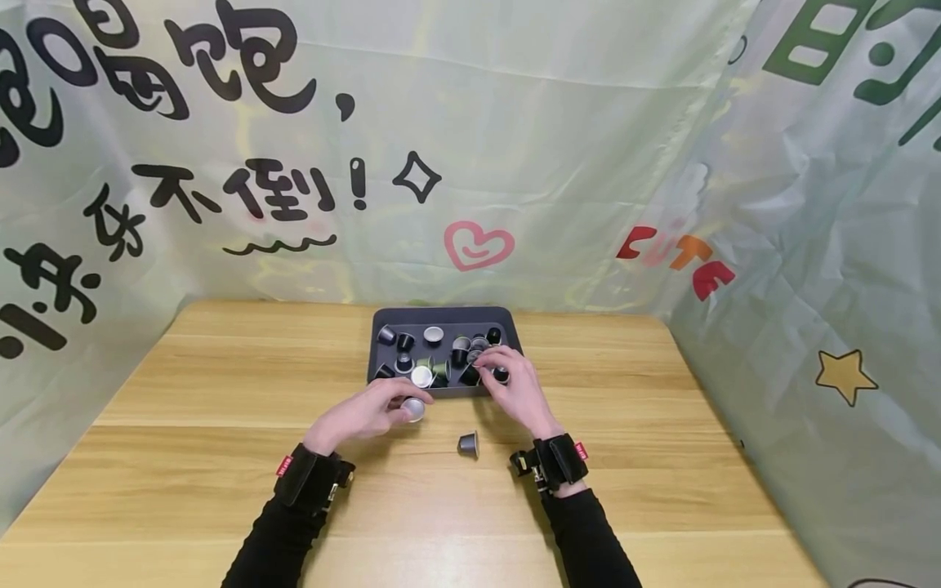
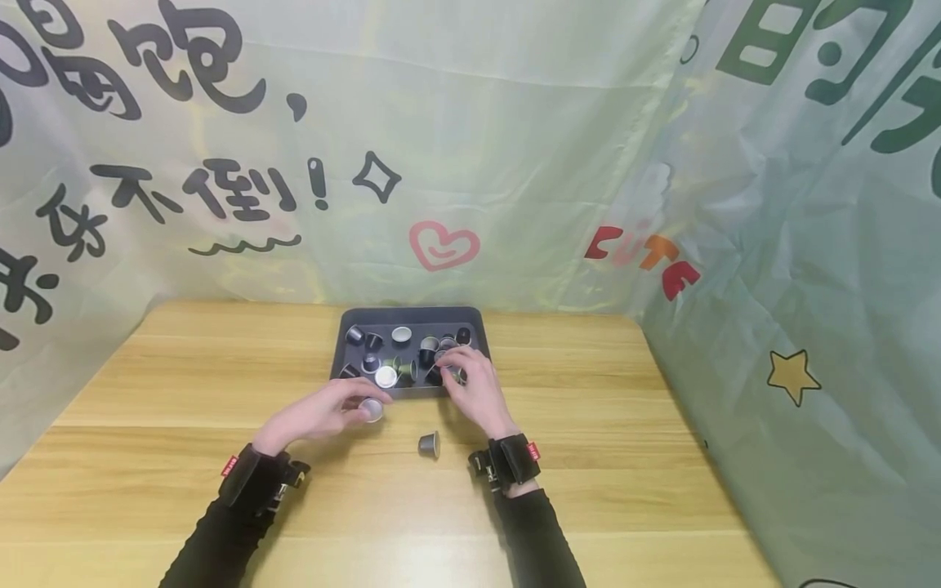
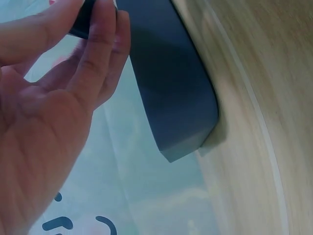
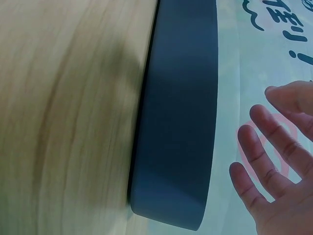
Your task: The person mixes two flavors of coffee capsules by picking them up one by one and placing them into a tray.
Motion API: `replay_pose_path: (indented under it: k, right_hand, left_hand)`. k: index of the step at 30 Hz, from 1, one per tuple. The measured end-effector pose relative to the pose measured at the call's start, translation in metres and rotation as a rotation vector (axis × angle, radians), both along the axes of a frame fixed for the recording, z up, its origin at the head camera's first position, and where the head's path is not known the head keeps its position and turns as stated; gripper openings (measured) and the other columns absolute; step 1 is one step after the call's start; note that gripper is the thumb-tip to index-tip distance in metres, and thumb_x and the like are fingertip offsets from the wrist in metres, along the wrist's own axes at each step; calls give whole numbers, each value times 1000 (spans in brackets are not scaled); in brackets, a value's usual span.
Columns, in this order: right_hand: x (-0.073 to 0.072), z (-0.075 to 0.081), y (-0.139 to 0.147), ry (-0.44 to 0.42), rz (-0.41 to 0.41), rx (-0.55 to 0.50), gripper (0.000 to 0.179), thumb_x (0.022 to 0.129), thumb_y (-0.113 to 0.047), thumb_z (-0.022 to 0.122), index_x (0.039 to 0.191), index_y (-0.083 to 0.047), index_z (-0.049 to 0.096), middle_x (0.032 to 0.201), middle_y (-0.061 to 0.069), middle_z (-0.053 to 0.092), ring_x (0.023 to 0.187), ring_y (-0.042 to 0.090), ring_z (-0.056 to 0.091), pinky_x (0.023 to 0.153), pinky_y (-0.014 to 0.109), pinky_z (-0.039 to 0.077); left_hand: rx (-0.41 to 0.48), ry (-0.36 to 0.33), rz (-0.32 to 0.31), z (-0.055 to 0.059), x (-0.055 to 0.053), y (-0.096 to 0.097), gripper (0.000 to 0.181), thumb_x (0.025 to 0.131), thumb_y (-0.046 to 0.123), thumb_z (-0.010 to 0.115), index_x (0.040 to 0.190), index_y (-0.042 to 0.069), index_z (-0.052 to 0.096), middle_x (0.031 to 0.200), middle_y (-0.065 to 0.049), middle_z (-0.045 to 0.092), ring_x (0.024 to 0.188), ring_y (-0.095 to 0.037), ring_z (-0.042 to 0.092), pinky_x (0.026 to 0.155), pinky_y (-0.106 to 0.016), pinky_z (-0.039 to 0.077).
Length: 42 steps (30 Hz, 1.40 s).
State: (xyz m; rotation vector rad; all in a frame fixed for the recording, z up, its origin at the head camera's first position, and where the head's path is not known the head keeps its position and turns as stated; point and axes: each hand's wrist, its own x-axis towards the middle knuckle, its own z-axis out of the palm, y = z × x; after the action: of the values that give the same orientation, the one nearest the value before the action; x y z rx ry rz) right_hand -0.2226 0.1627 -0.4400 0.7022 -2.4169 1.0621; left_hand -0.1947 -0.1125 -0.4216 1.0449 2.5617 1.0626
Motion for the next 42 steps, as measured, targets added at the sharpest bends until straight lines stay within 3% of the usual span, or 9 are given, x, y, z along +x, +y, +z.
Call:
replay_pose_path:
  k: [8, 14, 17, 19, 24, 27, 33, 37, 42]
  right_hand:
    - [-1, 1, 1, -9, -8, 13, 10, 89, -3, 70, 98, -5, 76, 107, 10, 74, 105, 27, 68, 98, 44, 54]
    - [0, 2, 1, -29, -10, 9, 10, 90, -4, 70, 98, -6, 76, 108, 10, 74, 106, 27, 68, 99, 44, 53]
    - [0, 2, 1, -29, -7, 8, 10, 90, -4, 70, 98, -6, 76, 108, 10, 74, 106, 27, 68, 99, 44, 53]
    - [-1, 1, 1, -30, -5, 6, 10, 90, -4, 70, 98, -6, 76, 108, 11, 74, 106, 27, 68, 100, 44, 53]
    - [-1, 1, 2, -30, -2, -1, 11, 90, -3, 70, 99, -5, 76, 108, 11, 74, 106, 27, 68, 100, 44, 53]
    - [-1, 0, 1, -29, -5, -2, 11, 89, -3, 71, 99, -4, 76, 108, 10, 74, 107, 27, 68, 99, 45, 53]
    - [-2, 0, 1, -47, -8, -4, 11, 90, -3, 70, 99, -3, 76, 109, 10, 73, 107, 27, 68, 101, 45, 53]
    - [-2, 0, 2, -40, -6, -6, 11, 90, -3, 70, 99, -4, 76, 108, 11, 73, 106, 27, 68, 101, 44, 53]
    - [-1, 1, 2, -31, 3, -5, 12, 89, -3, 70, 99, -1, 75, 109, 12, 74, 106, 29, 68, 99, 46, 54]
  left_hand:
    - [60, 28, -10, 1, -5, -1, 32, 93, 2, 65, 126, 3, 68, 121, -17, 70, 100, -18, 63, 87, -24, 55]
    - [86, 55, 37, 4, -11, 0, 34, 93, 6, 68, 126, 2, 66, 122, -17, 70, 105, -24, 64, 90, -37, 57]
    - [109, 88, 59, 5, -17, 1, 35, 92, 6, 69, 127, -1, 66, 119, -17, 71, 103, -25, 65, 88, -37, 58]
    - [120, 112, 84, 6, -20, 3, 36, 92, 7, 69, 127, -1, 65, 119, -16, 72, 102, -24, 66, 87, -31, 58]
    - [144, 116, 184, 5, -32, 6, 38, 94, 11, 68, 130, -1, 63, 99, -12, 70, 80, -15, 59, 70, -19, 48]
    - [127, 107, 250, 5, -38, 9, 38, 96, 14, 66, 132, 0, 62, 86, -7, 65, 72, -12, 50, 65, -20, 40]
    - [38, 116, 325, 7, -49, 16, 40, 99, 20, 64, 133, 0, 61, 83, -5, 63, 72, -15, 48, 69, -27, 38]
    - [-5, 103, 347, 9, -56, 23, 40, 100, 21, 63, 134, 0, 60, 97, -13, 70, 82, -22, 59, 76, -36, 47]
    - [-35, 57, 372, 9, -64, 31, 42, 101, 21, 61, 138, 1, 58, 127, -20, 68, 111, -34, 65, 97, -49, 52]
